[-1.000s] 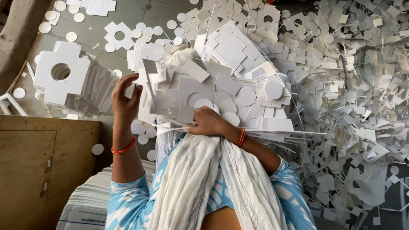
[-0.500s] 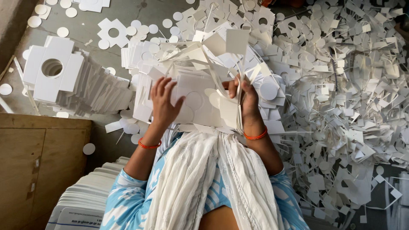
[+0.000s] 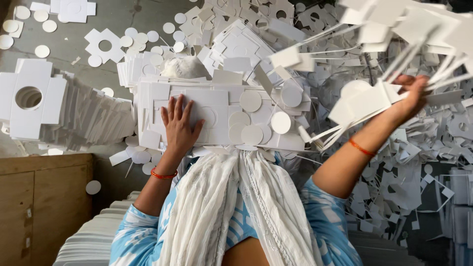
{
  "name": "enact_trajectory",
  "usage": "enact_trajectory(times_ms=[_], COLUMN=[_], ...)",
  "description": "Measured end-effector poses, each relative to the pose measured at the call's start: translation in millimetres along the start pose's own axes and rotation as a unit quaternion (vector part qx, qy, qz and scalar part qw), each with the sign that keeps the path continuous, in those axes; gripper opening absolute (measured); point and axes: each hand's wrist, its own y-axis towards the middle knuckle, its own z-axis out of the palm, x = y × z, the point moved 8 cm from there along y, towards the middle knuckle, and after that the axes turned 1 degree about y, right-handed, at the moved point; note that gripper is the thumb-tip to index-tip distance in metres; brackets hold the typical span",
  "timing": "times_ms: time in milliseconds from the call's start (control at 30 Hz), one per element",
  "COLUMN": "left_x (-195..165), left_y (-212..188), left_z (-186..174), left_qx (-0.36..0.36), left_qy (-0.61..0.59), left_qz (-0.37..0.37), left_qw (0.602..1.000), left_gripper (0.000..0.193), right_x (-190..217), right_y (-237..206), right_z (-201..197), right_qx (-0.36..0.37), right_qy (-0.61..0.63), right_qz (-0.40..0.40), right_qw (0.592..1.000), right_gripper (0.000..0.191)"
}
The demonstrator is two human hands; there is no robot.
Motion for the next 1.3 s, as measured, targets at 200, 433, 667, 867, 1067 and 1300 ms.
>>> enact_trajectory(times_ms=[200, 433, 667, 867, 1067, 1300], left_x=[-3.1, -18.4, -84.3, -134.5, -168.6, -166.9], left_y=[1.8, 11.5, 105.4, 150.7, 120.8, 111.4], left_z=[2.2, -20.0, -12.5, 91.7, 92.3, 69.5], left_qx=[-0.017, 0.006, 0.024, 0.313, 0.198, 0.147], left_qy=[-0.006, 0.017, -0.062, 0.05, -0.059, -0.077], left_qz=[0.01, -0.002, 0.169, 0.121, 0.247, 0.274], left_qw=[1.0, 1.0, 0.983, 0.941, 0.947, 0.947], left_gripper=[0.066, 0.054, 0.044, 0.058, 0.041, 0.04], right_x=[-1.3, -75.2, -64.0, -23.0, -199.3, -256.5], right_y=[-40.9, -326.0, -336.6, -178.0, -178.1, -243.0], right_z=[-99.1, 104.9, 90.9, 193.7, 303.0, 275.3], right_qx=[0.058, 0.733, 0.692, 0.651, 0.719, 0.761], right_qy=[-0.79, -0.162, -0.009, -0.073, -0.448, -0.496], right_qz=[0.09, 0.331, 0.377, 0.228, 0.18, 0.319], right_qw=[0.604, 0.571, 0.616, 0.721, 0.501, 0.27], right_gripper=[0.045, 0.028, 0.031, 0.03, 0.022, 0.021])
